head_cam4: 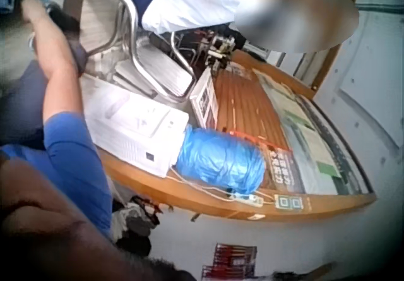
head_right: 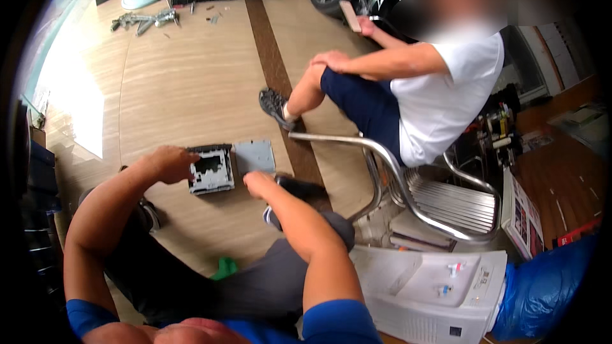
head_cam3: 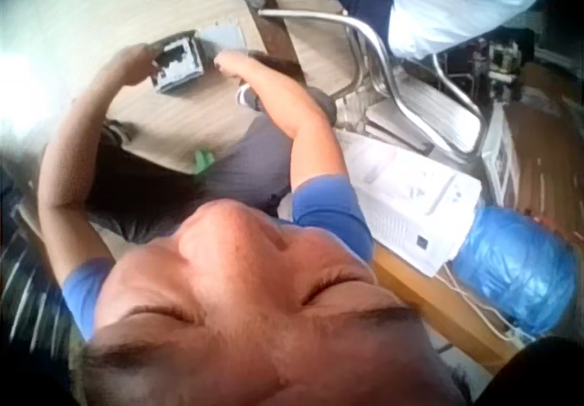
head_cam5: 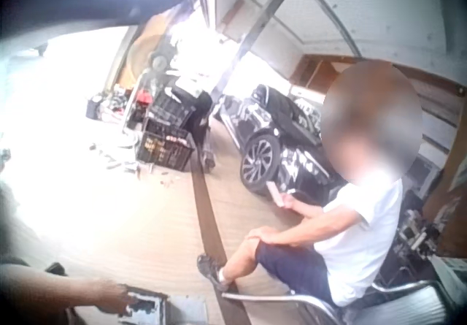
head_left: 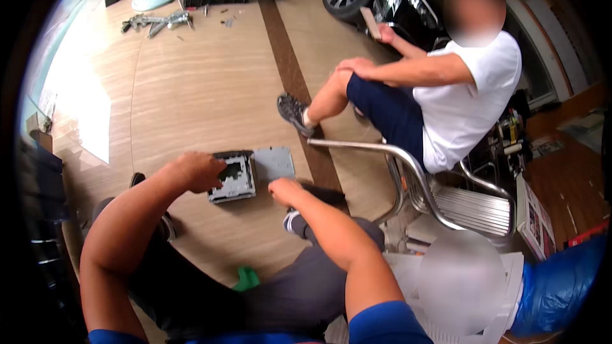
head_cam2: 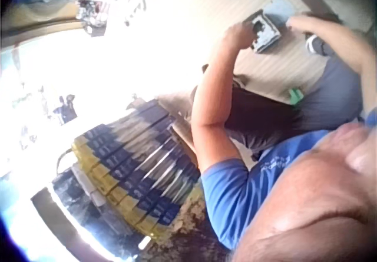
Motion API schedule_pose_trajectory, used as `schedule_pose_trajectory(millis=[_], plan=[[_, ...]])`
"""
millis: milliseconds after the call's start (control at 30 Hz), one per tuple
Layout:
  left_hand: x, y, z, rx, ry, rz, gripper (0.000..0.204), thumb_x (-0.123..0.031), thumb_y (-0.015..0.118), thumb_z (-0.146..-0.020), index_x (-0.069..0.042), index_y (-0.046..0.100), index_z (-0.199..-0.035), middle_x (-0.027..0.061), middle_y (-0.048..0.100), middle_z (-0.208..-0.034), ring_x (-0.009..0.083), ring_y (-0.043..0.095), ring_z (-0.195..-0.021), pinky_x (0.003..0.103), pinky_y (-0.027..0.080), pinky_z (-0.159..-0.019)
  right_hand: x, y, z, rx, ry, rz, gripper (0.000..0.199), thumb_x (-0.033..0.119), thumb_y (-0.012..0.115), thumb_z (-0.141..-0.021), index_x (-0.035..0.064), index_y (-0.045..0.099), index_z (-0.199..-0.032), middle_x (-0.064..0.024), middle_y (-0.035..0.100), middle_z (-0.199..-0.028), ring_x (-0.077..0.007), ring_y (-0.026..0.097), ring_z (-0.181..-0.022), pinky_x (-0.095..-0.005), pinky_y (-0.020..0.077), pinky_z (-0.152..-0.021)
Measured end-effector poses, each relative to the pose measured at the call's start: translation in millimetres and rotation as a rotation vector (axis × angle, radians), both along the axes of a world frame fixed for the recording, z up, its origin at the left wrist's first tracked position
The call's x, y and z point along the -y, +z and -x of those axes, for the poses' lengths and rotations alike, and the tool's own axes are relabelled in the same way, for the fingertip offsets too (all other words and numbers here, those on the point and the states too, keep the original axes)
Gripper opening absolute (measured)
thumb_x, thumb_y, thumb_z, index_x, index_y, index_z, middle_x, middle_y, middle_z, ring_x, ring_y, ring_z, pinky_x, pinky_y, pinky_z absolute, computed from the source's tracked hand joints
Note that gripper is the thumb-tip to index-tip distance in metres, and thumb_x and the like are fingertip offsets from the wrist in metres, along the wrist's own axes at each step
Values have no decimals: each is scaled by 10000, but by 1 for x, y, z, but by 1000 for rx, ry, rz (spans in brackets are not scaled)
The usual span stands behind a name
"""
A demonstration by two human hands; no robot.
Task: The person disassembles an electronic device, possibly a car stereo head unit, by removing screws with a screwdriver and prying off metal covers and internal components by hand.
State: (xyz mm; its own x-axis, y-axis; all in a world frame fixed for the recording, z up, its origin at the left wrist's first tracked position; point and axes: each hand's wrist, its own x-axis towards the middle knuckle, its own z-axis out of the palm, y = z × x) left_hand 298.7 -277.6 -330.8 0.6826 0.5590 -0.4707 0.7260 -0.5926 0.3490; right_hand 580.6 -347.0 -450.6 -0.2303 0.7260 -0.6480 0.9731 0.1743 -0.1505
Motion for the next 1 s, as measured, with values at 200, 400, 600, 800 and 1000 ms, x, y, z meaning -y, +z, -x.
schedule_pose_trajectory(millis=[200,400,600,800,1000], plan=[[-10,-3,5,69,-17,2,369,-333,660,-845,-65,624,-1096,186,673,-997,373,623,-991,459,494,-855,-24,-4,-37,-167,-357,-442,203,169,576,-874,51,683,-1000,-198,682,-952,-358,655,-903,-431,513,-814],[-13,1,3,-40,15,90,480,-260,634,-877,-76,530,-1308,198,638,-1091,364,582,-1080,443,467,-916,-24,-12,-5,-278,-277,-340,195,198,593,-869,74,681,-991,-191,676,-966,-375,633,-939,-453,508,-837],[-10,3,1,22,35,27,350,-305,640,-871,-49,619,-1109,171,669,-1037,362,606,-1036,451,477,-879,-26,-26,-5,-259,-196,-433,209,163,560,-870,64,680,-1009,-202,669,-981,-373,624,-957,-445,492,-874],[-18,-7,-12,6,15,76,387,-322,653,-854,-58,622,-1135,174,667,-1051,362,616,-1017,450,486,-859,-51,-27,7,-221,-210,-416,217,151,546,-855,58,684,-993,-206,671,-977,-375,627,-954,-448,502,-855],[-21,14,-15,5,59,82,343,-291,630,-868,-53,622,-1116,166,663,-1053,348,603,-1041,425,474,-889,-49,-29,24,-36,-132,-142,230,151,541,-811,39,701,-932,-210,672,-964,-378,628,-950,-441,503,-859]])
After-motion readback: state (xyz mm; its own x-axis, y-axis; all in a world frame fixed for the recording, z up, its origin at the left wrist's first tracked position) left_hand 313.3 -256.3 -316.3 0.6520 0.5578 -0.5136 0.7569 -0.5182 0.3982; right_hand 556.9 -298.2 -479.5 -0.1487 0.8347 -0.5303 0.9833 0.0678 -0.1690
